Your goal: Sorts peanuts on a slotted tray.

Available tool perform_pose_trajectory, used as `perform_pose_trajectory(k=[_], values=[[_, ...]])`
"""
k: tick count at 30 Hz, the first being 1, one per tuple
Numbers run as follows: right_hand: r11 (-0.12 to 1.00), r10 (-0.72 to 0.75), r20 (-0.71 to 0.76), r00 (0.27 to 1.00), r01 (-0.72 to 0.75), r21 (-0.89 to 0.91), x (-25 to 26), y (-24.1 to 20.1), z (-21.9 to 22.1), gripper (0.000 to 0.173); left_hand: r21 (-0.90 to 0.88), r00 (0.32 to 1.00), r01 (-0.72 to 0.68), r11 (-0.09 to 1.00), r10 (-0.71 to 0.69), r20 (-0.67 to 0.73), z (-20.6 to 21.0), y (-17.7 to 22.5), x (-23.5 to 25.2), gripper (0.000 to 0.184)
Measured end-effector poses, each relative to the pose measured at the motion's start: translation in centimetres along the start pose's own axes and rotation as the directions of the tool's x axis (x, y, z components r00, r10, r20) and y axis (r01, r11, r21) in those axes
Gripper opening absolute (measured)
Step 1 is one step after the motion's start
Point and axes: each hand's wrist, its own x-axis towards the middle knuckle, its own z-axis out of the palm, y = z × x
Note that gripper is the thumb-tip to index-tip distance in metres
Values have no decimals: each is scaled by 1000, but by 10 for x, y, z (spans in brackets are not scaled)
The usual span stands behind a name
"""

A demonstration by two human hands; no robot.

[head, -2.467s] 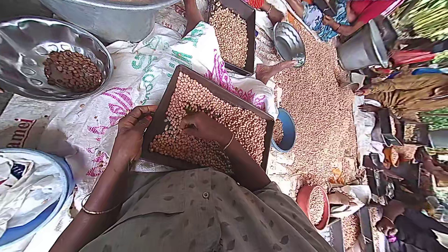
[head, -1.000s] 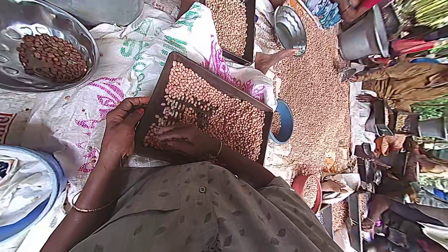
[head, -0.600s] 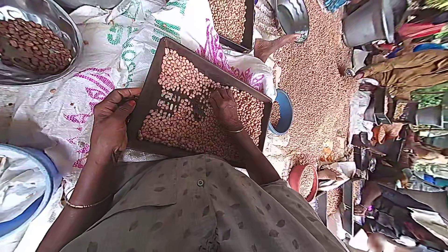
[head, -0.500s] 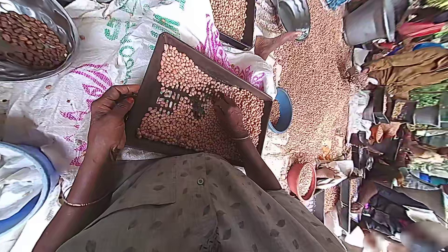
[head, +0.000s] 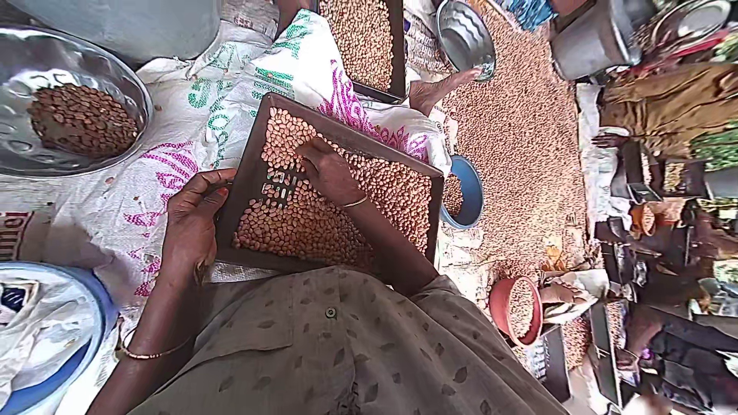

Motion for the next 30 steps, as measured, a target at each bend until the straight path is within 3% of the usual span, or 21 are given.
perform_pose_trajectory(k=[3,6,10,13,18,21,25,27,30], values=[[998,-59,48,997,61,-35,0,-6,12,33,-4,1000,10,1000,-10,1,0,1,1,29],[965,-81,129,988,45,259,-8,1,4,30,-8,1000,10,1000,-10,14,-1,0,0,29],[942,144,-67,987,-116,315,-9,18,-16,29,-17,1000,6,1000,-6,16,1,2,0,29],[928,148,-68,987,-115,356,-9,15,-22,18,-6,1000,-10,1000,10,10,0,2,2,28],[973,-28,30,999,21,228,-12,-10,6,13,-3,1000,18,1000,-18,21,1,5,-1,29],[988,-63,-52,997,69,138,-6,-19,17,23,-11,1000,17,1000,-17,18,1,4,0,30],[990,-118,0,993,118,81,5,-24,24,44,-12,1000,25,1000,-24,18,1,4,-1,31],[991,-115,7,993,114,73,5,-24,26,42,-12,1000,19,1000,-19,23,0,4,0,30],[996,16,-37,999,-13,83,3,-21,22,41,-21,1000,6,1000,-6,17,1,5,1,30]])
